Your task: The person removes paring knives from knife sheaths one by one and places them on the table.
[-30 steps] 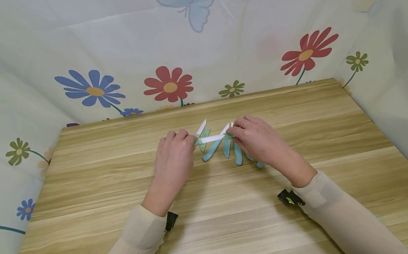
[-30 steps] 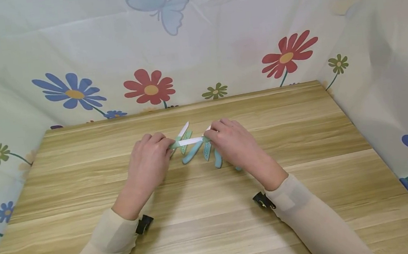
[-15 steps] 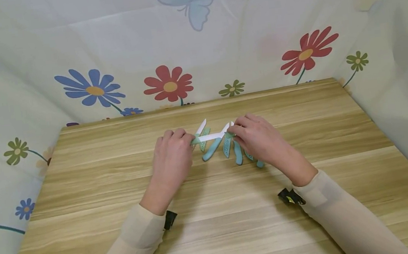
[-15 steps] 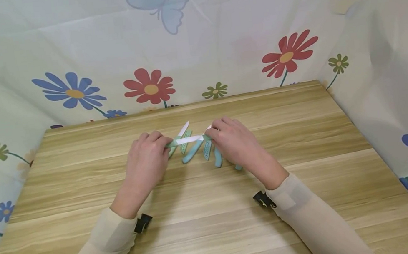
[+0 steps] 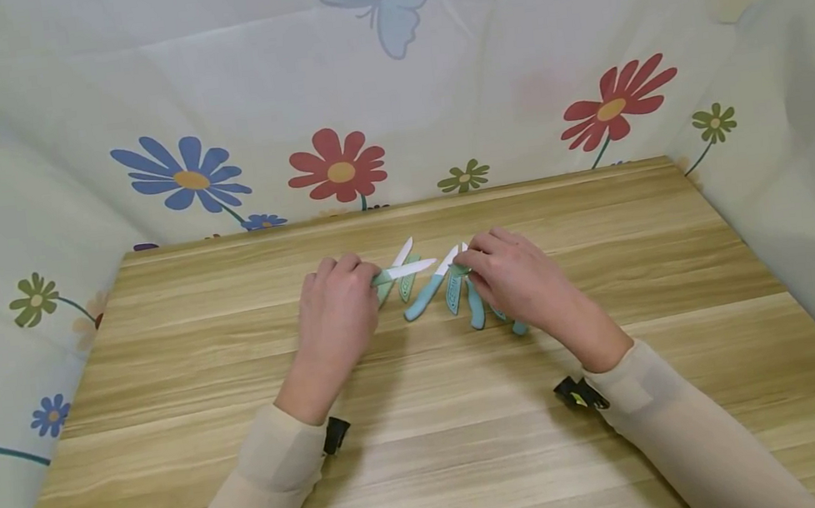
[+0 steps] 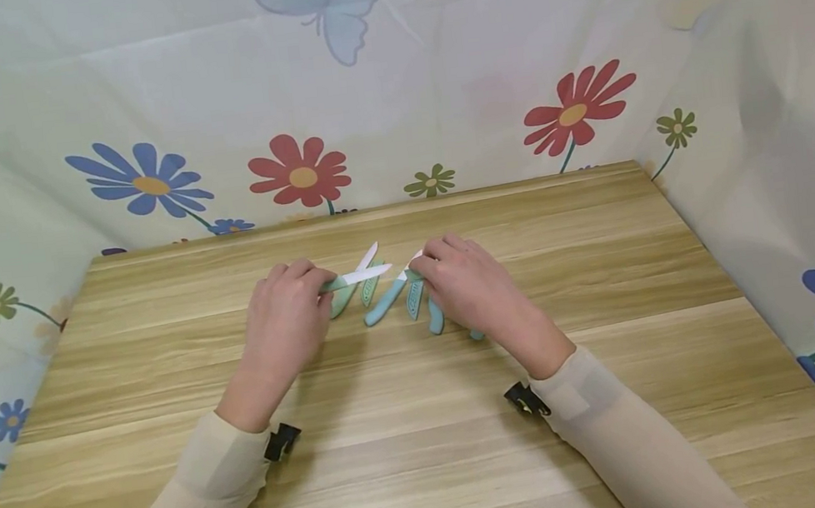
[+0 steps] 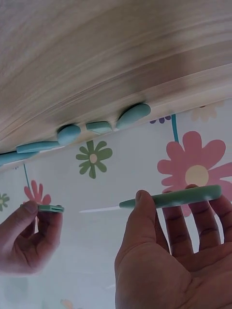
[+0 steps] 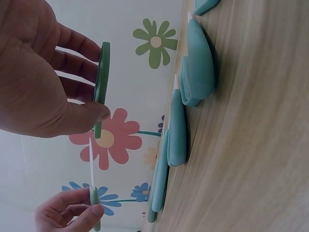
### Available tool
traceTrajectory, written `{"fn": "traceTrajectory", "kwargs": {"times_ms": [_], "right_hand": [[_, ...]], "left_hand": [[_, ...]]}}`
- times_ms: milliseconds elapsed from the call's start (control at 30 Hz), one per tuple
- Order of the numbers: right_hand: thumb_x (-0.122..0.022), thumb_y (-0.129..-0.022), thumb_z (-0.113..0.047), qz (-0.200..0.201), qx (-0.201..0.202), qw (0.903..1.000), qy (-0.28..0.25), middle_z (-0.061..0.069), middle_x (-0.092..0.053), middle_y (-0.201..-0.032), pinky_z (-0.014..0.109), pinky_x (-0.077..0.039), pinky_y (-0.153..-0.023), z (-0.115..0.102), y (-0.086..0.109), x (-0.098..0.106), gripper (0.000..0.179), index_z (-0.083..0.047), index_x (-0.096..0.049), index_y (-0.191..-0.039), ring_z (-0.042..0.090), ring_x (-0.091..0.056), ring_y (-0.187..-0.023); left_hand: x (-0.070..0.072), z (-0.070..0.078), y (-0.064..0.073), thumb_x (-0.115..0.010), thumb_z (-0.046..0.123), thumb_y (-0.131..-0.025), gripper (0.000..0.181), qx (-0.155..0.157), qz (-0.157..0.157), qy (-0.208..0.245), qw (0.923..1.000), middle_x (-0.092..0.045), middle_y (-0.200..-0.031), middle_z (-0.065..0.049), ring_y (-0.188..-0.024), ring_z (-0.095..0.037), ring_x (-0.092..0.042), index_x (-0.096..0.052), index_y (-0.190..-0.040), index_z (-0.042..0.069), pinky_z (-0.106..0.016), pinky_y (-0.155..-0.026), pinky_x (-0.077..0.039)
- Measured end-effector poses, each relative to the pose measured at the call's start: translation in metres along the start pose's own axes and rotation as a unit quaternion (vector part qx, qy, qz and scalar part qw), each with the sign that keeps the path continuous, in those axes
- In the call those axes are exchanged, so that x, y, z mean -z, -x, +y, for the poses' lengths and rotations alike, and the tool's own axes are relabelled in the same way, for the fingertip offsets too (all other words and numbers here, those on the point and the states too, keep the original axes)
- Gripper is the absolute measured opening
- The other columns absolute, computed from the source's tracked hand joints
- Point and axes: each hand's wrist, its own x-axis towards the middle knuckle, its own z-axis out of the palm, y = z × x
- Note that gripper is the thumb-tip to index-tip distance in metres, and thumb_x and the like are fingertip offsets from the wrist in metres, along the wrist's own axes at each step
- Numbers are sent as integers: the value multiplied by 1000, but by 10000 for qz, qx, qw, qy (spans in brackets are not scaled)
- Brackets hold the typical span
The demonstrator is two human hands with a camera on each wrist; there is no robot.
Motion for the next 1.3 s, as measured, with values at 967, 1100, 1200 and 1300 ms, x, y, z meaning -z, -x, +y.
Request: {"fn": "traceTrajectory", "kwargs": {"times_ms": [967,1100,1200,1300], "right_hand": [[-76,-99,-17,-952,-798,9907,-563,8,-72,-113,40,-58,-82,-13,-43,3,27,-7,-76,-124,25,-69,-97],[-75,-100,-19,-1194,-1045,9839,-822,8,-73,-113,40,-58,-84,-15,-54,0,30,-5,-75,-126,24,-69,-98],[-75,-100,-21,-1338,-1249,9769,-1100,8,-73,-113,39,-57,-88,-17,-64,-2,31,-5,-74,-127,23,-68,-101],[-74,-101,-22,-1417,-1426,9703,-1348,6,-73,-112,38,-56,-89,-20,-73,-4,31,-5,-73,-127,22,-67,-101]], "left_hand": [[4,-21,-6,-76,5,-96,17,561,-283,45,9980,-70,-103,-12,-90,-33,-65,-80,-112,3,-49,-71,-58],[4,-25,-9,-77,6,-95,16,595,-258,72,9979,-70,-100,-12,-88,-34,-65,-80,-110,2,-48,-71,-58],[4,-29,-11,-77,5,-95,16,623,-270,130,9976,-69,-98,-13,-87,-34,-65,-80,-110,1,-48,-70,-59],[3,-33,-13,-77,5,-96,16,662,-294,189,9972,-69,-98,-14,-87,-35,-65,-79,-110,0,-48,-69,-59]]}}
